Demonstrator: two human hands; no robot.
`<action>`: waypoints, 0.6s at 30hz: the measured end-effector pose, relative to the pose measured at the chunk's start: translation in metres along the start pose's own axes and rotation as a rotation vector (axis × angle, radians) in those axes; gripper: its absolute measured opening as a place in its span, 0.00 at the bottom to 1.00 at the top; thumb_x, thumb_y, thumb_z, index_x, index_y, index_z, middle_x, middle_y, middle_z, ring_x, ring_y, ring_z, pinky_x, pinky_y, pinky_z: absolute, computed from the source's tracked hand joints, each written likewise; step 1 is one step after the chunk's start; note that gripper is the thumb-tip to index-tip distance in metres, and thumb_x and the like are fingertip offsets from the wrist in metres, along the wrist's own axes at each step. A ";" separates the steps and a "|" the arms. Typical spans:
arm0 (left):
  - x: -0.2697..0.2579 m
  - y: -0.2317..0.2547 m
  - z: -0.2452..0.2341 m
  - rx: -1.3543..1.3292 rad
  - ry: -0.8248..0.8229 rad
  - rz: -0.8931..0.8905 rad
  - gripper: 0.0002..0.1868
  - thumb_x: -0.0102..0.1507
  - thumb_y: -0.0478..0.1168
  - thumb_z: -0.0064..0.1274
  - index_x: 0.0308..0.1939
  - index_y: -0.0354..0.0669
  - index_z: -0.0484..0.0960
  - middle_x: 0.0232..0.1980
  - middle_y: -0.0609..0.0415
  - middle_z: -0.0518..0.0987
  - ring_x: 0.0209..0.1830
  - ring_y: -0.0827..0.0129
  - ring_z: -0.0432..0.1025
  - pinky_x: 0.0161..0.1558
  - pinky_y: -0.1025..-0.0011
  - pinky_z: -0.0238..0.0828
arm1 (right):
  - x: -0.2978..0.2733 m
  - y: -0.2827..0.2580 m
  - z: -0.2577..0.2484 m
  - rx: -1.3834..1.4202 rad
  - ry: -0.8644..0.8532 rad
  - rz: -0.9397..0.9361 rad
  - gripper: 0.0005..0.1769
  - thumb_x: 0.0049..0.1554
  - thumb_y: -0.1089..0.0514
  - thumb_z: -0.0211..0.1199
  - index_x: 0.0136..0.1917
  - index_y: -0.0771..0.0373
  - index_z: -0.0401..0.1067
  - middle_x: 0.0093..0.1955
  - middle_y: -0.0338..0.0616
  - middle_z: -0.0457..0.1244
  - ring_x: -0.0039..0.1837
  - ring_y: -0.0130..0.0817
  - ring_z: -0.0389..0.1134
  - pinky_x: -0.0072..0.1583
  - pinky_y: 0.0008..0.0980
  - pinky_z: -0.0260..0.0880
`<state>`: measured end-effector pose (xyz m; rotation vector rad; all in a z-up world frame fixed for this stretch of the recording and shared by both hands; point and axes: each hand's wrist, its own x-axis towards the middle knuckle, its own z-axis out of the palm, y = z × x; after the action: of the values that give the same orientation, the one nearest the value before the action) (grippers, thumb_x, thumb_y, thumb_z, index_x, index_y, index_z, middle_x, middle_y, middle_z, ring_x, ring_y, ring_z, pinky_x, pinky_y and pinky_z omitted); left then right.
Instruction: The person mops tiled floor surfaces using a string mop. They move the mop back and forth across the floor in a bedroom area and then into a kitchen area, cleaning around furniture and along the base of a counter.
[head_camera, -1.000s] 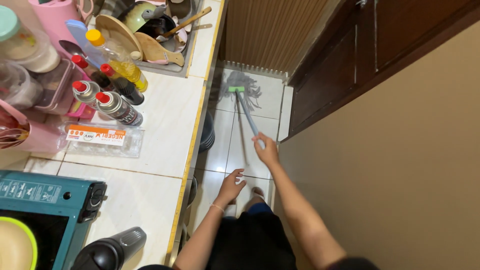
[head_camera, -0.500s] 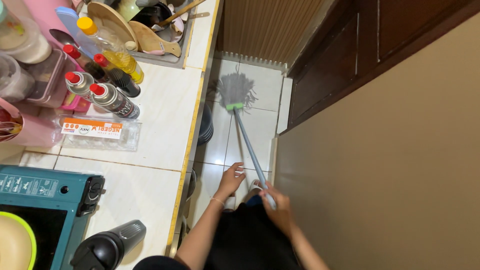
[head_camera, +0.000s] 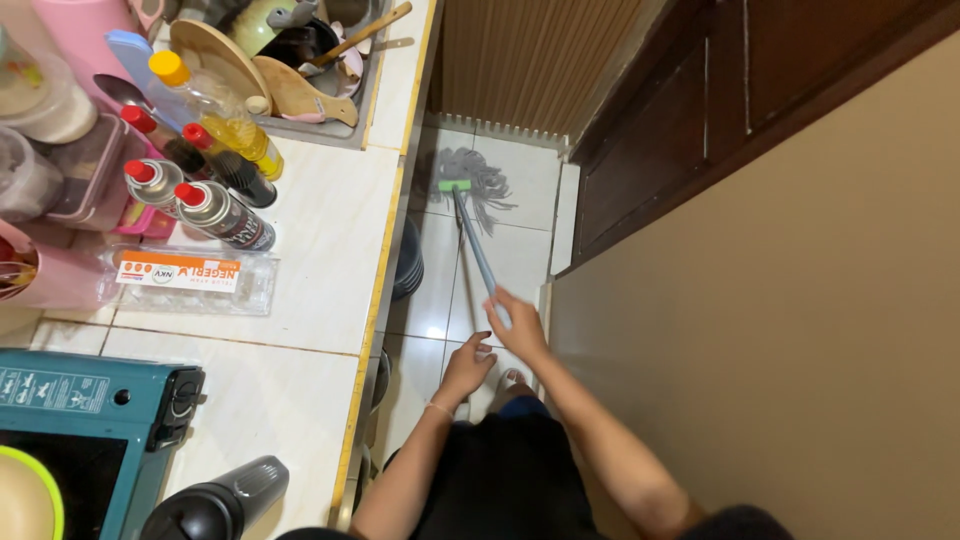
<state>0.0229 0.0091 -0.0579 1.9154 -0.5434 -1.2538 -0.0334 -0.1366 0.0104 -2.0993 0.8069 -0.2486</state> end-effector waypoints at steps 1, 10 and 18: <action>-0.002 -0.002 -0.001 -0.004 0.004 -0.001 0.30 0.63 0.43 0.55 0.70 0.48 0.72 0.59 0.42 0.82 0.59 0.50 0.78 0.57 0.56 0.77 | 0.023 0.009 0.005 -0.001 -0.004 -0.004 0.17 0.61 0.51 0.61 0.61 0.56 0.78 0.64 0.53 0.68 0.63 0.57 0.69 0.61 0.54 0.72; -0.050 0.025 -0.033 -0.051 0.077 -0.058 0.28 0.64 0.41 0.54 0.70 0.47 0.73 0.60 0.40 0.82 0.60 0.47 0.77 0.59 0.54 0.76 | 0.037 0.053 0.009 0.143 0.139 0.162 0.07 0.56 0.52 0.67 0.48 0.41 0.83 0.65 0.44 0.68 0.67 0.51 0.66 0.66 0.45 0.69; -0.071 0.059 -0.039 -0.024 0.018 -0.088 0.28 0.62 0.42 0.56 0.69 0.50 0.75 0.58 0.44 0.83 0.57 0.53 0.79 0.55 0.59 0.78 | -0.154 -0.006 -0.048 0.083 0.012 0.145 0.12 0.52 0.57 0.65 0.48 0.57 0.84 0.61 0.51 0.71 0.61 0.59 0.69 0.55 0.52 0.73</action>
<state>0.0309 0.0367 0.0382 1.9472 -0.4374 -1.2917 -0.1706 -0.0689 0.0616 -1.9539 0.9358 -0.2129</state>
